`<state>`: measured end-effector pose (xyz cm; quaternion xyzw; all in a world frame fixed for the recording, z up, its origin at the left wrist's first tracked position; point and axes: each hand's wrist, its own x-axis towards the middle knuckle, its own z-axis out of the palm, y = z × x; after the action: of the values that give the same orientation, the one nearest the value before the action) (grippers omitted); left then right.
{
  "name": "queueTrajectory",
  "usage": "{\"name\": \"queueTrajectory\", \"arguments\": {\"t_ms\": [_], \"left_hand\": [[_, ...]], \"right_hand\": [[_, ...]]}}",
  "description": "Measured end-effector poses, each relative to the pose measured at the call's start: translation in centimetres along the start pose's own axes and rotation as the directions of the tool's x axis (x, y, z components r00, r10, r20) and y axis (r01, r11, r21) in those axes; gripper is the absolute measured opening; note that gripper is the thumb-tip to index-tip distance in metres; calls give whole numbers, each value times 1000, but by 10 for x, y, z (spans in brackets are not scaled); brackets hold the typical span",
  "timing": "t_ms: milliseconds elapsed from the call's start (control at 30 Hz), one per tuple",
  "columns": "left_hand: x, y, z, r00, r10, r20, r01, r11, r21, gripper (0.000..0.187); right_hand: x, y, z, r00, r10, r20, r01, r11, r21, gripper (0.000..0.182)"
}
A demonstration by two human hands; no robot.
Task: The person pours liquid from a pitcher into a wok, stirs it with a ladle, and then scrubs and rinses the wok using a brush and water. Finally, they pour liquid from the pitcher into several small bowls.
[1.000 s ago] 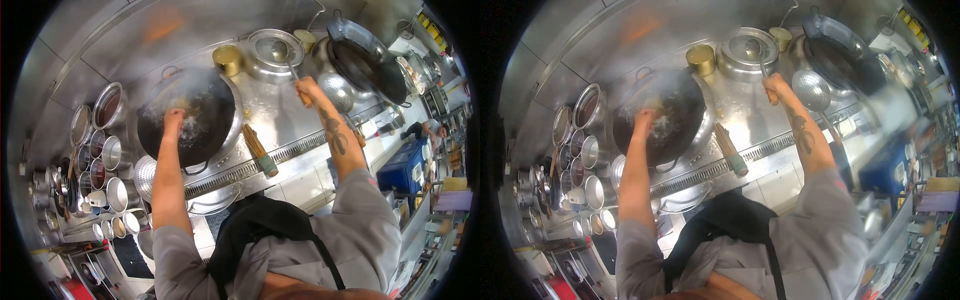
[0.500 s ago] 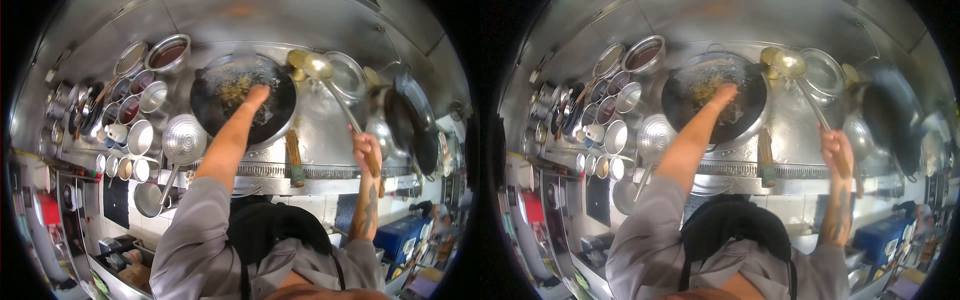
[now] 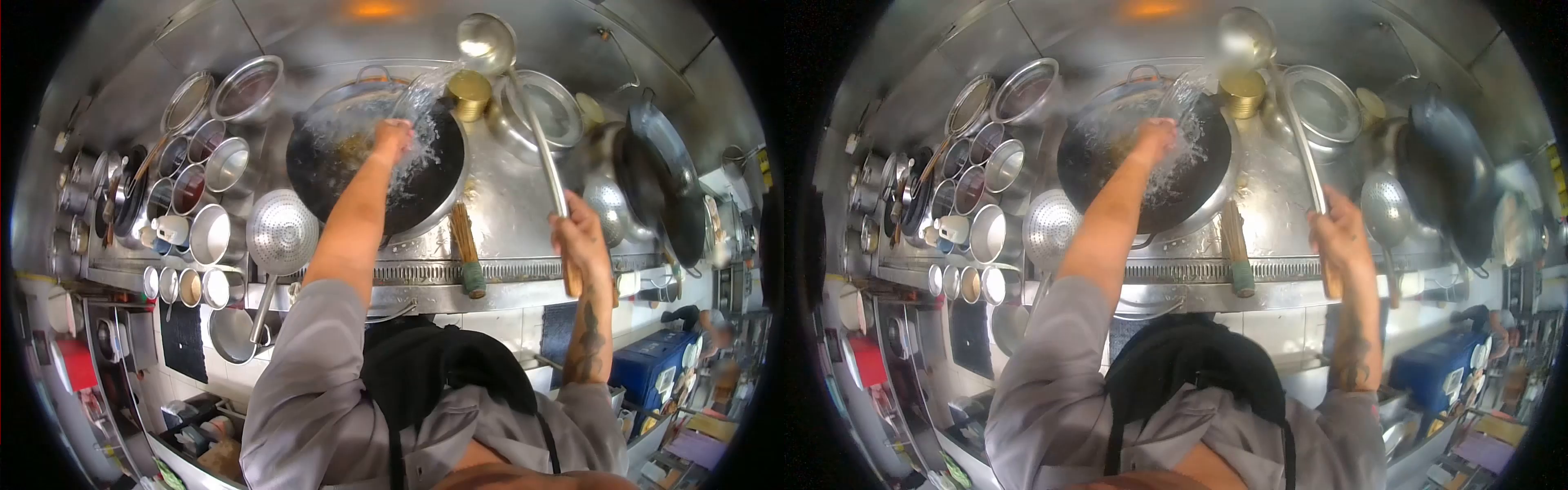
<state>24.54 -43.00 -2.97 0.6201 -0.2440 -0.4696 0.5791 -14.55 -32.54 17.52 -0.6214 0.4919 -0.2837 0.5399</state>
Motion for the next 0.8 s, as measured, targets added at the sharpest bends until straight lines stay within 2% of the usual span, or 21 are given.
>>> {"name": "queueTrajectory", "arguments": {"t_ms": [33, 100, 167, 200, 233, 300, 367, 400, 467, 500, 533, 567, 600, 700, 800], "left_hand": [[0, 6, -7, 999, 26, 23, -27, 998, 56, 25], [0, 10, -27, 993, -59, 98, 70, 992, -108, 33], [-9, 20, -31, 997, 40, -63, -32, 992, 125, 39], [1, 9, -43, 968, 235, -84, -201, 933, 299, 38], [10, -5, -50, 902, 426, -74, -348, 817, 460, 37], [-38, 29, -51, 995, 58, -79, -31, 952, 306, 28], [-59, 26, -55, 996, -25, -88, 48, 961, 273, 22], [-62, 26, -58, 993, -65, -96, 88, 963, 254, 19], [-50, 7, -77, 997, -1, -73, 26, 943, 333, 16], [-43, -4, -86, 998, 29, -61, -5, 928, 372, 15], [-41, -10, -90, 996, 51, -73, -21, 930, 367, 14], [-38, -14, -95, 997, 36, -69, -6, 922, 387, 13], [-40, -14, -98, 998, 22, -66, 7, 914, 407, 11], [-41, -16, -94, 999, 14, -53, 7, 925, 381, 13], [-31, -26, -76, 998, 42, -40, -30, 966, 257, 17]], "right_hand": [[9, 0, -7, 998, -41, -43, 40, 999, -13, 49], [35, 11, -23, 978, -105, -181, 70, 979, -190, 44], [74, 45, -49, 940, -232, -251, 94, 882, -462, 37], [101, 71, -67, 923, -296, -246, 104, 807, -582, 32], [126, 100, -82, 907, -354, -226, 107, 715, -691, 28], [160, 141, -98, 859, -417, -295, 26, 612, -790, 20], [164, 134, -98, 940, -95, -329, -157, 734, -661, 21], [167, 127, -97, 946, 68, -318, -254, 765, -592, 21], [178, 118, -102, 909, 332, -252, -403, 853, -331, 25], [183, 115, -103, 874, 450, -186, -481, 855, -194, 27], [190, 124, -112, 881, 473, 6, -469, 872, 137, 26], [193, 131, -124, 886, 422, 193, -462, 765, 448, 24], [192, 128, -126, 886, 306, 348, -463, 549, 696, 22], [171, 118, -125, 934, 192, 302, -358, 496, 791, 21], [135, 92, -121, 922, 124, 366, -382, 443, 811, 27]]}}
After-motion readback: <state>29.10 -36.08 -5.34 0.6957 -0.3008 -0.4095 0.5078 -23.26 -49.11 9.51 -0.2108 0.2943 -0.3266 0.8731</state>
